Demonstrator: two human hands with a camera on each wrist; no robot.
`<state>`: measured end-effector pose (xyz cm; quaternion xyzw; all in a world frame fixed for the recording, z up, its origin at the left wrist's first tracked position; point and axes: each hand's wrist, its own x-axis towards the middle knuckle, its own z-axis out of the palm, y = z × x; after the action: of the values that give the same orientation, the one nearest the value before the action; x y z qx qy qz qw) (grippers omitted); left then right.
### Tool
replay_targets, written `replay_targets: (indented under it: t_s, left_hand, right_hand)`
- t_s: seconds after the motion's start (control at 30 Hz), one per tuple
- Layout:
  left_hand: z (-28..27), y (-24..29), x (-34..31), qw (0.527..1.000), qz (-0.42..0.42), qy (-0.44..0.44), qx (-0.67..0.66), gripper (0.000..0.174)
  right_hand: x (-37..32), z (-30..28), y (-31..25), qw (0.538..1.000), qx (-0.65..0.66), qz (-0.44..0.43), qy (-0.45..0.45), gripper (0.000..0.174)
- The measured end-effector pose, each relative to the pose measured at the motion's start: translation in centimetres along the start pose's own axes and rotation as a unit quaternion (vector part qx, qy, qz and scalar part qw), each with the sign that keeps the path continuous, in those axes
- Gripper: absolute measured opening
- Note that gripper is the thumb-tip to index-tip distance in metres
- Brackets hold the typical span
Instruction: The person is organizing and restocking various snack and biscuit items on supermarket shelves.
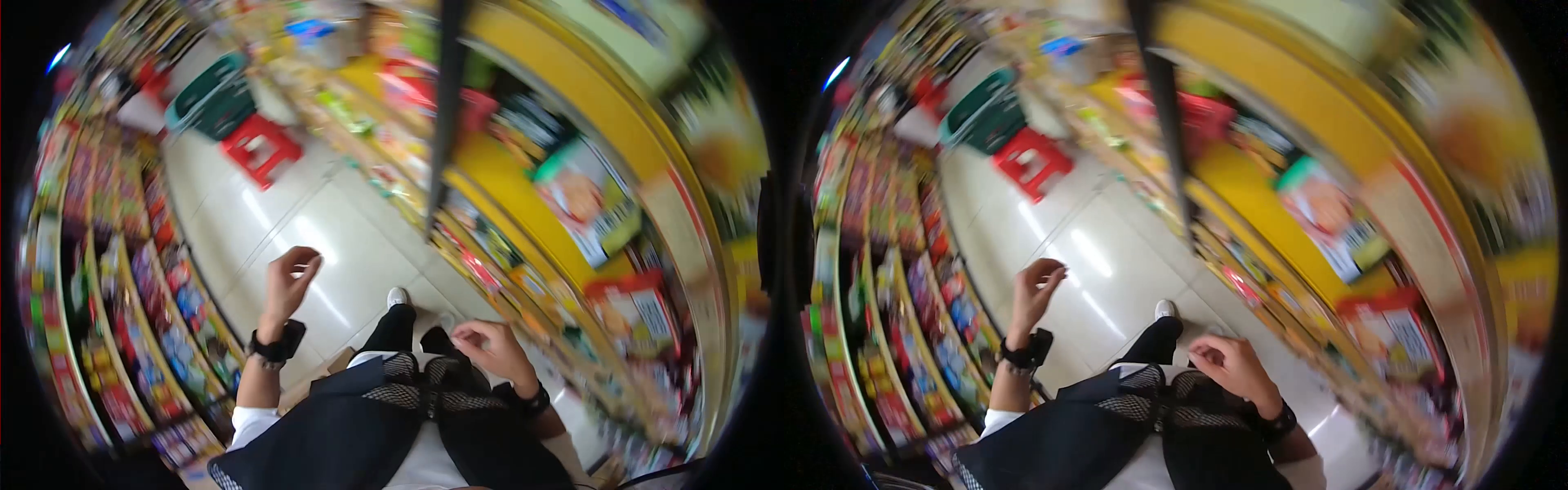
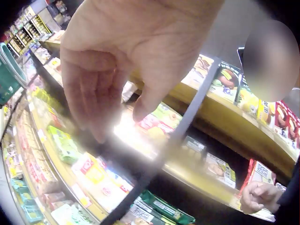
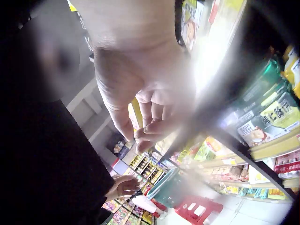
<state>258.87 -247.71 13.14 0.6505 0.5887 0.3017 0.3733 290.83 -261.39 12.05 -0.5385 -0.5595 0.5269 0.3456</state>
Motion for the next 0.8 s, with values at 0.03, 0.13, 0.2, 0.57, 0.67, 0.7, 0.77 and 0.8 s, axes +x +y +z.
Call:
replay_targets:
  t_s: [0.03, 0.13, 0.2, 0.57, 0.67, 0.7, 0.77, 0.8]
  left_hand:
    - [-1.0, -1.6, -0.4, 1.0, -0.006, 0.026, 0.002, 0.019]
    - [-4.7, -5.0, -1.1, 0.993, -0.077, 0.084, 0.001, 0.02]
    - [-7.6, -8.0, -1.4, 0.988, -0.099, 0.115, 0.006, 0.021]
    - [-26.7, -22.6, 6.2, 0.955, -0.166, 0.236, -0.068, 0.02]
    - [-30.0, -23.3, 10.9, 0.955, -0.164, 0.239, -0.057, 0.019]
    - [-30.9, -23.7, 12.6, 0.955, -0.161, 0.243, -0.056, 0.019]
    - [-32.4, -24.7, 15.7, 0.955, -0.166, 0.241, -0.045, 0.018]
    - [-33.3, -25.4, 17.0, 0.954, -0.169, 0.242, -0.046, 0.018]
  right_hand:
    - [1.4, 0.3, -0.6, 0.999, -0.013, 0.021, -0.039, 0.013]
    - [6.4, 2.9, -1.8, 0.995, -0.03, 0.022, -0.088, 0.013]
    - [9.8, 4.7, -2.8, 0.992, -0.051, 0.032, -0.112, 0.014]
    - [33.7, 20.7, -8.8, 0.976, -0.049, 0.054, -0.203, 0.017]
    - [39.5, 22.7, -10.7, 0.974, -0.023, 0.071, -0.215, 0.017]
    - [41.7, 23.4, -11.1, 0.974, -0.024, 0.067, -0.217, 0.017]
    - [46.4, 24.6, -11.4, 0.97, -0.039, 0.063, -0.232, 0.017]
    - [49.0, 25.5, -11.2, 0.969, -0.04, 0.065, -0.235, 0.017]
